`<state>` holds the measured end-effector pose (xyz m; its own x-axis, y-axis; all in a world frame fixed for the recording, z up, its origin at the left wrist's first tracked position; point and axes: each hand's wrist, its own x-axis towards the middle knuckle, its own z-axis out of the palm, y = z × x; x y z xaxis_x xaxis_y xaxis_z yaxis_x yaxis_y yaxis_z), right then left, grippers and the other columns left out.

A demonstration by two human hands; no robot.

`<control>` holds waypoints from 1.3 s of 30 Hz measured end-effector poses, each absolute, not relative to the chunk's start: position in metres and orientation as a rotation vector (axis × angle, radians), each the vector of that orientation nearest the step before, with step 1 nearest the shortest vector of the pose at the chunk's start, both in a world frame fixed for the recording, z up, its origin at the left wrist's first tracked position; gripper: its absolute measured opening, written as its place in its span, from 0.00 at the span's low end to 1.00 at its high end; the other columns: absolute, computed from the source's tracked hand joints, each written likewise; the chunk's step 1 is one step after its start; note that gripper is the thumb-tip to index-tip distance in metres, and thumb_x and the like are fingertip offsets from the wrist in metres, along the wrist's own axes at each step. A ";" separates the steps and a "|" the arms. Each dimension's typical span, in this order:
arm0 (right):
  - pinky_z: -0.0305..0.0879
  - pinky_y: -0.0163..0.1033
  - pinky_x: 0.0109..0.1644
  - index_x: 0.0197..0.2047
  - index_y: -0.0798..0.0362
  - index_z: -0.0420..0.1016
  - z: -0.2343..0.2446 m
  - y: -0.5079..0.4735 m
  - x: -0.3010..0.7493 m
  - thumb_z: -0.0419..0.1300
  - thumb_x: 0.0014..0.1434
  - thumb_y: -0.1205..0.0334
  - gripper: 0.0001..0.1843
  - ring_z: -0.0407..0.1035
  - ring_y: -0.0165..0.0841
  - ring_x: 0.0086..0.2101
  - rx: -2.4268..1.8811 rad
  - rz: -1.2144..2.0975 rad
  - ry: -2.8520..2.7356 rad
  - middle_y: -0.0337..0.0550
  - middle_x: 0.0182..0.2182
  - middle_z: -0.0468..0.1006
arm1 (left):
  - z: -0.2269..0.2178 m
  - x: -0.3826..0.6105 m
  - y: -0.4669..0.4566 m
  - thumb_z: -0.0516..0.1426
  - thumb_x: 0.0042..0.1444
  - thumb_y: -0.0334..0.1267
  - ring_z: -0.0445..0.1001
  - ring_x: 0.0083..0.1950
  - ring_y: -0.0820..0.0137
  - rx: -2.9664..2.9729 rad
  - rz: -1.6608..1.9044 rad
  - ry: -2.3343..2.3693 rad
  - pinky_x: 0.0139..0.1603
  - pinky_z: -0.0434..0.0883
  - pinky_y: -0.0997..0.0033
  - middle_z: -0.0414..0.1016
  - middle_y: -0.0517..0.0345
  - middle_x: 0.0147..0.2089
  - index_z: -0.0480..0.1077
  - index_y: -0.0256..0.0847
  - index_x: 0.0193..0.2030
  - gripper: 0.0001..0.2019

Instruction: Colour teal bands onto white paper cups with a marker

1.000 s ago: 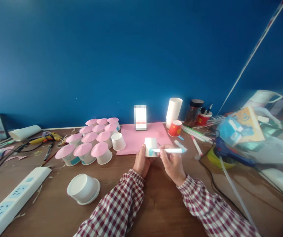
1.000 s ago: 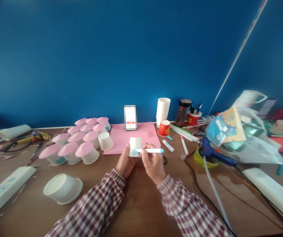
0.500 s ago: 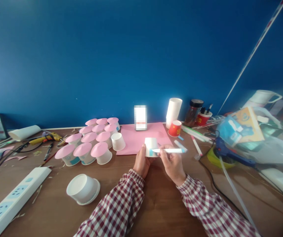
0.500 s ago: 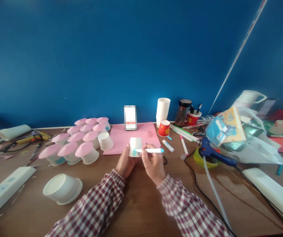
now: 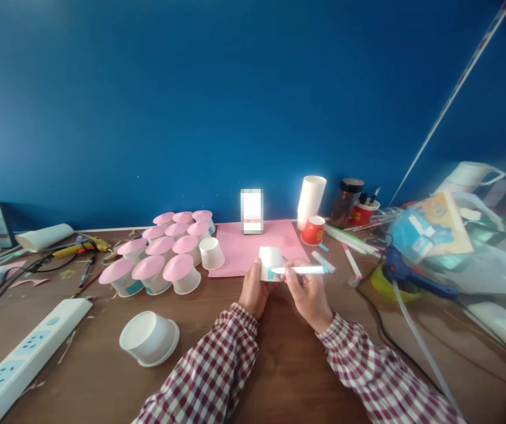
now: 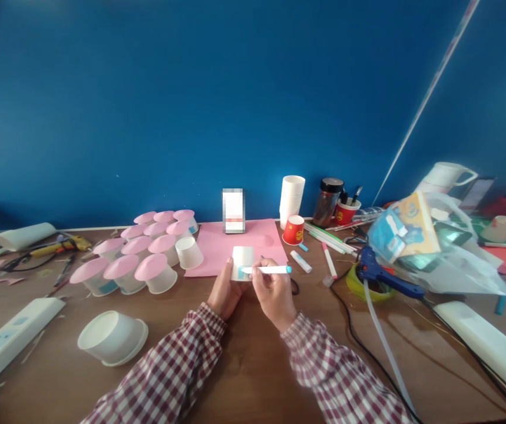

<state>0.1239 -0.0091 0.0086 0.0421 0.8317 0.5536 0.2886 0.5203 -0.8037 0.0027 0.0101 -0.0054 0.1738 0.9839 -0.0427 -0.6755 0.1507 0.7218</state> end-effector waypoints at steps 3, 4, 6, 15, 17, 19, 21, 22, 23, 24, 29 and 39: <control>0.71 0.36 0.31 0.36 0.53 0.70 0.009 -0.009 0.124 0.54 0.63 0.59 0.08 0.72 0.33 0.28 -1.003 0.538 -1.526 0.41 0.26 0.75 | -0.005 0.003 0.010 0.51 0.60 0.50 0.76 0.43 0.62 0.652 1.299 0.588 0.47 0.71 0.61 0.78 0.43 0.43 0.72 0.29 0.45 0.22; 0.71 0.36 0.31 0.36 0.53 0.70 0.008 -0.008 0.124 0.54 0.63 0.59 0.07 0.73 0.33 0.28 -1.001 0.536 -1.519 0.41 0.27 0.75 | -0.005 0.003 0.010 0.52 0.60 0.50 0.76 0.42 0.62 0.655 1.300 0.583 0.47 0.71 0.61 0.78 0.43 0.42 0.72 0.29 0.45 0.22; 0.71 0.36 0.31 0.38 0.52 0.70 0.008 -0.008 0.124 0.54 0.63 0.60 0.07 0.73 0.33 0.29 -0.996 0.535 -1.510 0.41 0.28 0.76 | -0.005 0.003 0.009 0.52 0.60 0.50 0.76 0.42 0.62 0.658 1.302 0.572 0.47 0.71 0.62 0.78 0.43 0.41 0.73 0.29 0.44 0.22; 0.72 0.36 0.32 0.37 0.53 0.70 0.008 -0.010 0.124 0.54 0.63 0.60 0.07 0.73 0.33 0.29 -1.001 0.527 -1.520 0.41 0.27 0.75 | -0.005 0.004 0.009 0.52 0.59 0.50 0.75 0.40 0.64 0.669 1.305 0.576 0.46 0.71 0.62 0.77 0.43 0.41 0.72 0.28 0.46 0.23; 0.72 0.36 0.33 0.38 0.53 0.70 0.008 -0.010 0.124 0.54 0.63 0.60 0.07 0.73 0.33 0.29 -0.999 0.534 -1.516 0.41 0.28 0.76 | -0.004 0.004 0.009 0.52 0.59 0.50 0.75 0.39 0.65 0.675 1.308 0.576 0.46 0.71 0.62 0.77 0.43 0.41 0.72 0.28 0.46 0.23; 0.72 0.36 0.33 0.38 0.53 0.70 0.008 -0.009 0.124 0.54 0.63 0.60 0.07 0.74 0.33 0.29 -0.996 0.542 -1.511 0.41 0.28 0.76 | -0.004 0.004 0.009 0.52 0.60 0.50 0.75 0.38 0.65 0.675 1.308 0.581 0.46 0.71 0.62 0.77 0.43 0.41 0.72 0.28 0.46 0.23; 0.72 0.36 0.33 0.38 0.53 0.70 0.008 -0.009 0.124 0.54 0.63 0.59 0.07 0.73 0.33 0.29 -0.998 0.541 -1.513 0.41 0.28 0.76 | -0.004 0.004 0.009 0.52 0.60 0.50 0.75 0.38 0.65 0.672 1.308 0.584 0.46 0.71 0.63 0.77 0.43 0.41 0.72 0.28 0.46 0.23; 0.72 0.35 0.32 0.37 0.53 0.70 0.008 -0.009 0.124 0.54 0.63 0.59 0.07 0.73 0.32 0.29 -1.004 0.537 -1.519 0.41 0.27 0.75 | -0.005 0.004 0.009 0.52 0.60 0.50 0.75 0.39 0.65 0.670 1.307 0.583 0.46 0.71 0.63 0.77 0.43 0.41 0.72 0.28 0.46 0.23; 0.72 0.35 0.32 0.37 0.53 0.70 0.009 -0.009 0.124 0.54 0.63 0.59 0.08 0.73 0.32 0.28 -1.010 0.532 -1.528 0.41 0.27 0.75 | -0.005 0.004 0.009 0.52 0.60 0.50 0.75 0.39 0.65 0.666 1.307 0.582 0.46 0.71 0.63 0.77 0.43 0.41 0.72 0.28 0.46 0.23; 0.72 0.35 0.32 0.36 0.53 0.70 0.009 -0.009 0.124 0.54 0.63 0.59 0.08 0.73 0.32 0.28 -1.017 0.528 -1.534 0.40 0.26 0.75 | -0.005 0.003 0.009 0.52 0.60 0.50 0.75 0.40 0.64 0.660 1.310 0.585 0.46 0.71 0.63 0.77 0.43 0.41 0.72 0.29 0.46 0.23; 0.72 0.35 0.31 0.38 0.53 0.70 0.009 -0.009 0.124 0.54 0.63 0.59 0.07 0.74 0.32 0.28 -1.010 0.528 -1.505 0.41 0.27 0.76 | -0.005 0.004 0.009 0.53 0.59 0.50 0.75 0.40 0.64 0.657 1.315 0.601 0.46 0.71 0.63 0.77 0.43 0.41 0.73 0.29 0.46 0.22; 0.72 0.36 0.31 0.38 0.53 0.70 0.010 -0.010 0.123 0.54 0.63 0.58 0.08 0.73 0.32 0.28 -1.021 0.513 -1.505 0.41 0.27 0.75 | -0.003 0.004 0.007 0.53 0.59 0.50 0.75 0.40 0.64 0.677 1.312 0.602 0.45 0.71 0.63 0.77 0.43 0.41 0.72 0.29 0.46 0.22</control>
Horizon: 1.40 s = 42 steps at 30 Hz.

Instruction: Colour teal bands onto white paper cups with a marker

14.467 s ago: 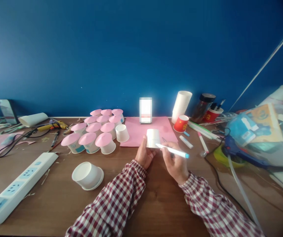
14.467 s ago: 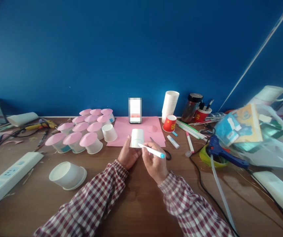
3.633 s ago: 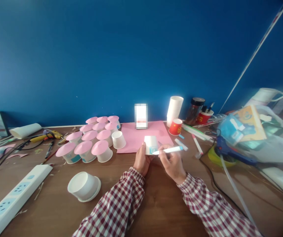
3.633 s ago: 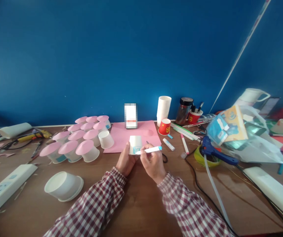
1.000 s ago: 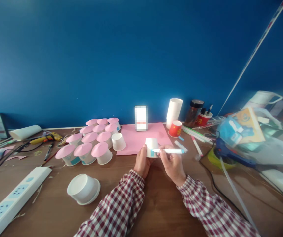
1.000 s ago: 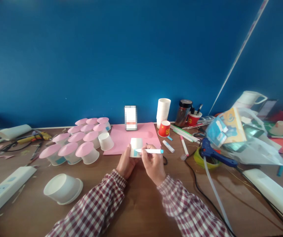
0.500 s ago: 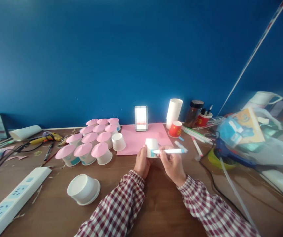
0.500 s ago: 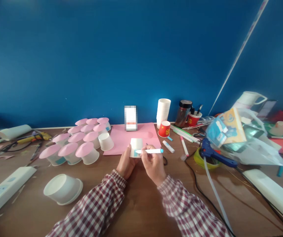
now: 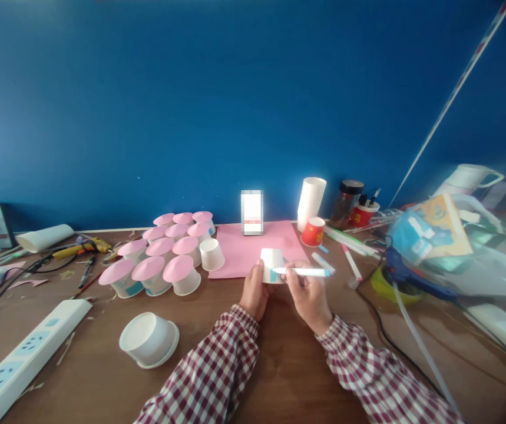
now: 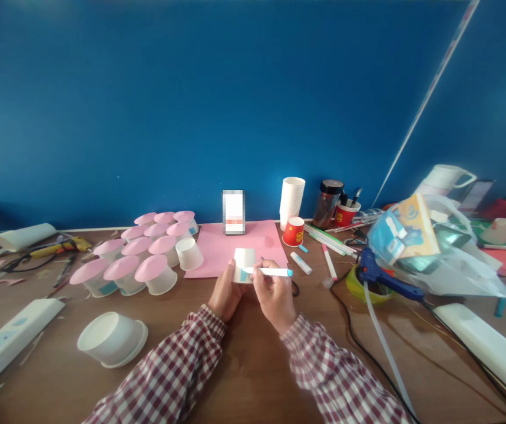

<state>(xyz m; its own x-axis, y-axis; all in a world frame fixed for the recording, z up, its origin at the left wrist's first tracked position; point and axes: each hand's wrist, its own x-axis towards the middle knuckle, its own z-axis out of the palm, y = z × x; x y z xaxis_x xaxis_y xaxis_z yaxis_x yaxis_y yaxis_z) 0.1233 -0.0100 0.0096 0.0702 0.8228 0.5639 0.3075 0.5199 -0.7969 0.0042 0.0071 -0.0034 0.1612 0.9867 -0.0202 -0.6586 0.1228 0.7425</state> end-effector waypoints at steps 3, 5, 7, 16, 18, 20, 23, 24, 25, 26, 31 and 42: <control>0.72 0.37 0.32 0.37 0.53 0.70 0.010 -0.010 0.124 0.53 0.64 0.57 0.09 0.73 0.33 0.28 -1.039 0.520 -1.512 0.41 0.27 0.75 | -0.004 0.004 0.007 0.53 0.59 0.50 0.75 0.40 0.64 0.666 1.311 0.605 0.46 0.72 0.63 0.77 0.43 0.42 0.72 0.29 0.46 0.22; 0.71 0.37 0.32 0.36 0.53 0.70 0.010 -0.010 0.125 0.53 0.64 0.56 0.10 0.72 0.33 0.28 -1.051 0.516 -1.515 0.42 0.27 0.75 | -0.004 0.003 0.008 0.53 0.59 0.50 0.75 0.40 0.64 0.652 1.310 0.605 0.46 0.72 0.63 0.77 0.43 0.41 0.73 0.29 0.45 0.22; 0.71 0.37 0.32 0.35 0.52 0.70 0.010 -0.010 0.125 0.52 0.64 0.55 0.11 0.72 0.33 0.28 -1.062 0.514 -1.512 0.42 0.27 0.75 | -0.004 0.003 0.008 0.53 0.59 0.50 0.75 0.40 0.64 0.640 1.312 0.604 0.46 0.72 0.63 0.77 0.44 0.40 0.73 0.29 0.45 0.22; 0.71 0.37 0.32 0.38 0.53 0.70 0.008 -0.011 0.124 0.54 0.63 0.56 0.09 0.73 0.33 0.28 -1.044 0.535 -1.492 0.41 0.28 0.76 | -0.005 0.004 0.008 0.53 0.59 0.50 0.76 0.41 0.64 0.670 1.311 0.599 0.47 0.71 0.62 0.77 0.42 0.43 0.72 0.29 0.47 0.23; 0.71 0.37 0.32 0.37 0.53 0.70 0.008 -0.011 0.124 0.53 0.63 0.56 0.10 0.73 0.33 0.28 -1.052 0.532 -1.500 0.42 0.27 0.76 | -0.005 0.004 0.008 0.53 0.59 0.50 0.75 0.42 0.63 0.666 1.313 0.600 0.48 0.71 0.62 0.77 0.42 0.44 0.72 0.28 0.47 0.23; 0.71 0.37 0.32 0.36 0.53 0.70 0.009 -0.011 0.125 0.53 0.63 0.56 0.10 0.72 0.33 0.28 -1.055 0.521 -1.506 0.42 0.27 0.75 | -0.006 0.004 0.008 0.54 0.59 0.50 0.75 0.43 0.62 0.662 1.312 0.605 0.48 0.71 0.62 0.77 0.41 0.44 0.72 0.28 0.47 0.23; 0.71 0.37 0.32 0.37 0.53 0.70 0.010 -0.011 0.125 0.53 0.63 0.57 0.09 0.72 0.32 0.28 -1.053 0.505 -1.510 0.41 0.27 0.75 | -0.006 0.004 0.008 0.54 0.58 0.50 0.76 0.44 0.61 0.657 1.312 0.604 0.48 0.71 0.61 0.77 0.41 0.44 0.72 0.28 0.47 0.23; 0.71 0.37 0.32 0.37 0.53 0.70 0.010 -0.011 0.125 0.53 0.63 0.57 0.09 0.72 0.32 0.28 -1.051 0.501 -1.513 0.41 0.27 0.75 | -0.006 0.004 0.008 0.54 0.58 0.50 0.76 0.44 0.61 0.658 1.311 0.602 0.48 0.71 0.61 0.77 0.41 0.45 0.72 0.28 0.48 0.23; 0.70 0.36 0.31 0.37 0.53 0.70 0.009 -0.010 0.125 0.53 0.63 0.57 0.09 0.71 0.32 0.27 -1.052 0.500 -1.516 0.41 0.27 0.75 | -0.006 0.004 0.008 0.54 0.58 0.50 0.76 0.44 0.61 0.659 1.310 0.599 0.48 0.71 0.61 0.77 0.41 0.45 0.72 0.28 0.48 0.23; 0.70 0.37 0.31 0.37 0.53 0.70 0.009 -0.010 0.125 0.53 0.63 0.57 0.09 0.71 0.32 0.27 -1.054 0.503 -1.518 0.41 0.27 0.75 | -0.005 0.004 0.008 0.54 0.59 0.50 0.76 0.44 0.61 0.659 1.309 0.597 0.48 0.71 0.61 0.77 0.41 0.45 0.72 0.28 0.48 0.23; 0.71 0.38 0.31 0.35 0.53 0.69 0.007 -0.009 0.125 0.53 0.63 0.57 0.10 0.72 0.33 0.26 -1.053 0.518 -1.521 0.41 0.25 0.74 | -0.005 0.003 0.009 0.54 0.58 0.51 0.76 0.43 0.61 0.622 1.309 0.617 0.48 0.71 0.60 0.77 0.42 0.43 0.72 0.29 0.46 0.23; 0.71 0.38 0.31 0.36 0.53 0.69 0.008 -0.010 0.125 0.53 0.63 0.56 0.10 0.72 0.33 0.27 -1.050 0.549 -1.482 0.41 0.26 0.75 | -0.006 0.003 0.009 0.52 0.59 0.50 0.75 0.42 0.63 0.635 1.305 0.604 0.47 0.72 0.62 0.77 0.42 0.44 0.72 0.29 0.47 0.23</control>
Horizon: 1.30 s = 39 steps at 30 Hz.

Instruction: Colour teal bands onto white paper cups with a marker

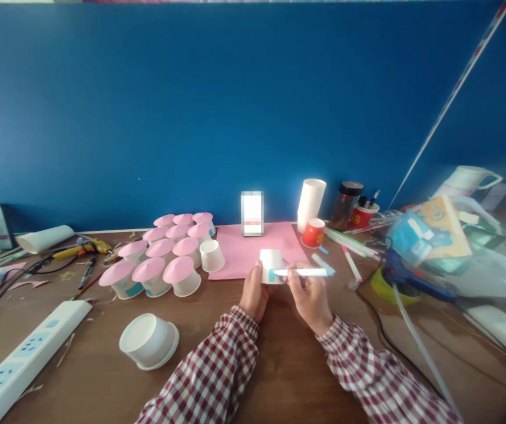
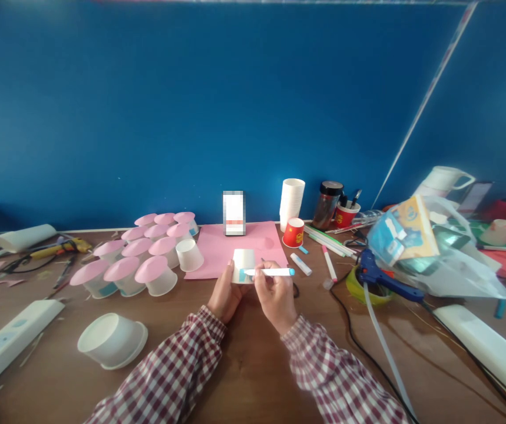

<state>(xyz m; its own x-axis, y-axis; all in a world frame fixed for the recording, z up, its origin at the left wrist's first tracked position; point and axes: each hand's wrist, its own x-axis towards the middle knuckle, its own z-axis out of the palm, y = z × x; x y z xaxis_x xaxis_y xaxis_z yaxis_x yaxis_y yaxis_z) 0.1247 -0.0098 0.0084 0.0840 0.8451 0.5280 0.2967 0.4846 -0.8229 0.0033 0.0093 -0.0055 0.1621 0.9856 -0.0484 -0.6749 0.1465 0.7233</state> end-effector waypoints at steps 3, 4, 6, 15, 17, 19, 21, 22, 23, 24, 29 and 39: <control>0.71 0.37 0.31 0.35 0.52 0.70 0.009 -0.010 0.125 0.53 0.63 0.55 0.11 0.72 0.33 0.27 -1.050 0.546 -1.478 0.42 0.26 0.75 | -0.006 0.003 0.010 0.53 0.59 0.50 0.75 0.42 0.63 0.628 1.305 0.607 0.47 0.72 0.62 0.77 0.42 0.44 0.72 0.29 0.48 0.23; 0.71 0.37 0.30 0.35 0.52 0.70 0.009 -0.010 0.125 0.53 0.63 0.55 0.11 0.72 0.33 0.27 -1.051 0.546 -1.483 0.42 0.26 0.75 | -0.006 0.003 0.010 0.53 0.59 0.50 0.75 0.42 0.63 0.625 1.305 0.605 0.47 0.72 0.62 0.77 0.42 0.44 0.72 0.29 0.47 0.23; 0.71 0.37 0.30 0.35 0.52 0.70 0.010 -0.010 0.125 0.53 0.63 0.55 0.11 0.72 0.33 0.27 -1.051 0.542 -1.490 0.42 0.26 0.75 | -0.006 0.003 0.010 0.53 0.59 0.50 0.75 0.41 0.63 0.624 1.299 0.598 0.47 0.72 0.62 0.77 0.42 0.43 0.72 0.29 0.47 0.23; 0.70 0.38 0.31 0.33 0.52 0.69 0.009 -0.008 0.126 0.54 0.63 0.56 0.10 0.72 0.34 0.26 -1.057 0.531 -1.476 0.41 0.24 0.75 | -0.005 0.002 0.010 0.52 0.60 0.51 0.75 0.40 0.64 0.573 1.300 0.620 0.45 0.72 0.63 0.77 0.44 0.42 0.72 0.30 0.47 0.23; 0.70 0.38 0.31 0.34 0.52 0.70 0.008 -0.007 0.126 0.54 0.62 0.56 0.10 0.72 0.34 0.26 -1.053 0.554 -1.476 0.40 0.24 0.75 | -0.005 0.001 0.010 0.51 0.60 0.51 0.75 0.40 0.65 0.559 1.299 0.631 0.45 0.72 0.62 0.77 0.44 0.42 0.72 0.30 0.48 0.23; 0.70 0.38 0.31 0.34 0.52 0.70 0.009 -0.007 0.126 0.53 0.63 0.56 0.10 0.72 0.34 0.27 -1.051 0.556 -1.466 0.40 0.25 0.75 | -0.005 0.001 0.010 0.51 0.60 0.51 0.75 0.41 0.64 0.579 1.289 0.607 0.46 0.72 0.62 0.76 0.43 0.44 0.72 0.30 0.48 0.23; 0.70 0.37 0.31 0.34 0.53 0.70 0.010 -0.006 0.126 0.53 0.63 0.56 0.10 0.72 0.34 0.27 -1.052 0.550 -1.459 0.41 0.25 0.75 | -0.004 0.001 0.010 0.51 0.60 0.51 0.75 0.43 0.63 0.593 1.283 0.579 0.47 0.72 0.62 0.76 0.42 0.46 0.71 0.30 0.48 0.24; 0.69 0.37 0.31 0.33 0.53 0.70 0.010 -0.006 0.126 0.53 0.63 0.56 0.11 0.71 0.33 0.26 -1.055 0.551 -1.463 0.40 0.24 0.75 | -0.004 0.001 0.010 0.51 0.60 0.51 0.75 0.43 0.63 0.585 1.284 0.579 0.46 0.72 0.62 0.76 0.42 0.45 0.71 0.30 0.48 0.24; 0.68 0.36 0.29 0.33 0.53 0.69 0.011 -0.006 0.126 0.53 0.62 0.57 0.11 0.70 0.33 0.25 -1.062 0.555 -1.475 0.40 0.23 0.74 | -0.004 0.001 0.010 0.51 0.60 0.51 0.75 0.42 0.63 0.567 1.288 0.590 0.46 0.72 0.62 0.76 0.42 0.44 0.71 0.30 0.49 0.24; 0.67 0.35 0.28 0.32 0.53 0.69 0.011 -0.006 0.126 0.53 0.62 0.57 0.11 0.69 0.32 0.24 -1.070 0.561 -1.493 0.39 0.22 0.73 | -0.004 0.001 0.010 0.51 0.60 0.50 0.75 0.41 0.63 0.544 1.295 0.606 0.45 0.72 0.62 0.76 0.43 0.43 0.71 0.30 0.49 0.23; 0.64 0.34 0.28 0.30 0.54 0.69 0.011 -0.006 0.128 0.53 0.62 0.57 0.12 0.67 0.31 0.23 -1.103 0.558 -1.517 0.38 0.21 0.71 | -0.005 0.000 0.013 0.51 0.60 0.49 0.75 0.40 0.64 0.488 1.304 0.656 0.43 0.73 0.62 0.76 0.43 0.42 0.69 0.30 0.49 0.22; 0.61 0.33 0.27 0.29 0.54 0.68 0.014 -0.010 0.123 0.52 0.62 0.58 0.12 0.65 0.29 0.22 -1.063 0.620 -1.549 0.37 0.20 0.70 | -0.003 0.002 0.010 0.50 0.61 0.49 0.75 0.40 0.63 0.549 1.297 0.640 0.44 0.73 0.63 0.76 0.43 0.42 0.70 0.29 0.47 0.22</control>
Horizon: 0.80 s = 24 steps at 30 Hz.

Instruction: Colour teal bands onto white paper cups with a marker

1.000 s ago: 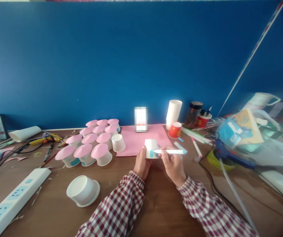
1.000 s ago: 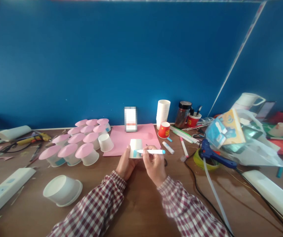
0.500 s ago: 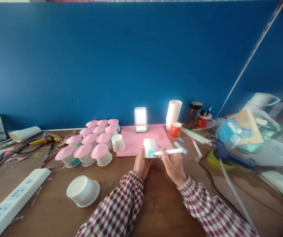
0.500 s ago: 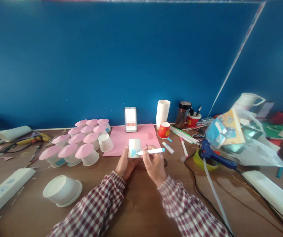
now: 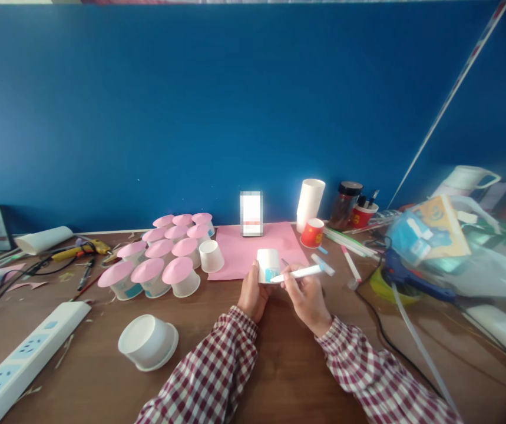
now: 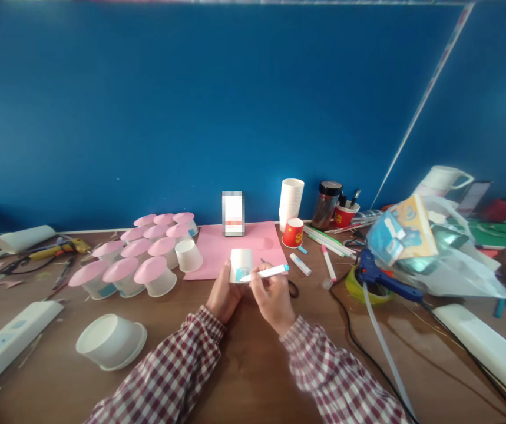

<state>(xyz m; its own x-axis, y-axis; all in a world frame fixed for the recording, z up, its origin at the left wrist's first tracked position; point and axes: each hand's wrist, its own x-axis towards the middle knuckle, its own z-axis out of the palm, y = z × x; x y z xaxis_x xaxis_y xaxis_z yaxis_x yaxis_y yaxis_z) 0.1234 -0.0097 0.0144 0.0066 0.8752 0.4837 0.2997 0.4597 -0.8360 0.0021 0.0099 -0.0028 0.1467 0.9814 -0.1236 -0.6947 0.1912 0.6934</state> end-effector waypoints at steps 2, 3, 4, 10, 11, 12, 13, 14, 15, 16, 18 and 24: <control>0.61 0.33 0.27 0.29 0.54 0.68 0.013 -0.008 0.125 0.52 0.62 0.57 0.12 0.65 0.30 0.22 -1.082 0.600 -1.522 0.38 0.21 0.69 | -0.003 0.002 0.010 0.49 0.62 0.48 0.75 0.41 0.63 0.514 1.305 0.666 0.44 0.73 0.62 0.76 0.43 0.42 0.70 0.30 0.48 0.21; 0.61 0.34 0.27 0.29 0.54 0.68 0.012 -0.006 0.126 0.52 0.62 0.57 0.13 0.65 0.30 0.22 -1.094 0.592 -1.505 0.38 0.20 0.69 | -0.003 0.001 0.011 0.49 0.62 0.48 0.75 0.42 0.62 0.496 1.308 0.675 0.44 0.73 0.61 0.76 0.43 0.43 0.69 0.30 0.48 0.21; 0.61 0.34 0.27 0.29 0.54 0.68 0.011 -0.005 0.127 0.52 0.62 0.57 0.13 0.65 0.30 0.23 -1.104 0.588 -1.492 0.38 0.20 0.69 | -0.003 0.001 0.012 0.49 0.62 0.48 0.75 0.42 0.62 0.482 1.310 0.681 0.45 0.73 0.61 0.76 0.43 0.43 0.69 0.30 0.49 0.21; 0.60 0.34 0.28 0.27 0.53 0.67 0.011 -0.005 0.127 0.52 0.62 0.57 0.14 0.64 0.30 0.23 -1.101 0.596 -1.513 0.37 0.20 0.67 | -0.005 0.001 0.013 0.49 0.62 0.48 0.75 0.42 0.63 0.473 1.322 0.624 0.47 0.72 0.61 0.76 0.45 0.42 0.69 0.31 0.49 0.21; 0.60 0.34 0.28 0.27 0.53 0.67 0.012 -0.007 0.126 0.52 0.63 0.57 0.14 0.64 0.30 0.23 -1.092 0.607 -1.517 0.37 0.20 0.67 | -0.005 0.001 0.013 0.49 0.62 0.48 0.75 0.41 0.63 0.482 1.323 0.617 0.47 0.72 0.61 0.76 0.45 0.42 0.69 0.31 0.48 0.21; 0.61 0.34 0.28 0.27 0.53 0.67 0.013 -0.008 0.125 0.52 0.63 0.57 0.14 0.64 0.30 0.23 -1.081 0.624 -1.519 0.36 0.20 0.67 | -0.005 0.002 0.012 0.49 0.62 0.47 0.75 0.40 0.64 0.493 1.322 0.615 0.47 0.72 0.61 0.76 0.45 0.41 0.70 0.30 0.47 0.20; 0.61 0.34 0.28 0.28 0.53 0.67 0.013 -0.009 0.124 0.52 0.63 0.57 0.13 0.64 0.29 0.23 -1.071 0.643 -1.520 0.36 0.20 0.67 | -0.005 0.002 0.012 0.49 0.62 0.47 0.75 0.39 0.64 0.502 1.319 0.612 0.46 0.72 0.61 0.76 0.45 0.40 0.70 0.30 0.47 0.20; 0.61 0.33 0.28 0.28 0.53 0.67 0.014 -0.009 0.124 0.52 0.62 0.57 0.13 0.64 0.29 0.22 -1.062 0.661 -1.522 0.36 0.20 0.68 | -0.005 0.002 0.012 0.50 0.62 0.47 0.75 0.39 0.64 0.507 1.316 0.608 0.46 0.72 0.62 0.76 0.45 0.40 0.70 0.30 0.46 0.20; 0.61 0.33 0.28 0.28 0.53 0.67 0.014 -0.010 0.124 0.52 0.62 0.57 0.13 0.64 0.29 0.22 -1.058 0.673 -1.522 0.36 0.20 0.68 | -0.005 0.002 0.012 0.50 0.62 0.47 0.75 0.38 0.65 0.505 1.317 0.602 0.46 0.73 0.62 0.76 0.45 0.40 0.70 0.30 0.46 0.19; 0.61 0.33 0.27 0.28 0.53 0.67 0.014 -0.009 0.124 0.52 0.62 0.57 0.13 0.64 0.29 0.22 -1.060 0.677 -1.516 0.36 0.20 0.68 | -0.005 0.002 0.012 0.50 0.62 0.47 0.75 0.38 0.65 0.496 1.316 0.595 0.45 0.73 0.62 0.76 0.45 0.39 0.70 0.30 0.46 0.19; 0.61 0.33 0.27 0.28 0.53 0.67 0.013 -0.008 0.126 0.52 0.62 0.57 0.13 0.64 0.29 0.22 -1.076 0.671 -1.491 0.36 0.20 0.68 | -0.004 0.001 0.012 0.50 0.62 0.47 0.75 0.39 0.65 0.467 1.321 0.586 0.44 0.73 0.63 0.76 0.46 0.40 0.70 0.31 0.46 0.19; 0.61 0.34 0.26 0.29 0.53 0.67 0.009 -0.004 0.128 0.53 0.62 0.54 0.14 0.64 0.30 0.22 -1.094 0.706 -1.431 0.37 0.19 0.68 | -0.004 -0.002 0.012 0.51 0.61 0.48 0.75 0.39 0.65 0.402 1.338 0.620 0.42 0.74 0.65 0.76 0.49 0.38 0.70 0.33 0.46 0.19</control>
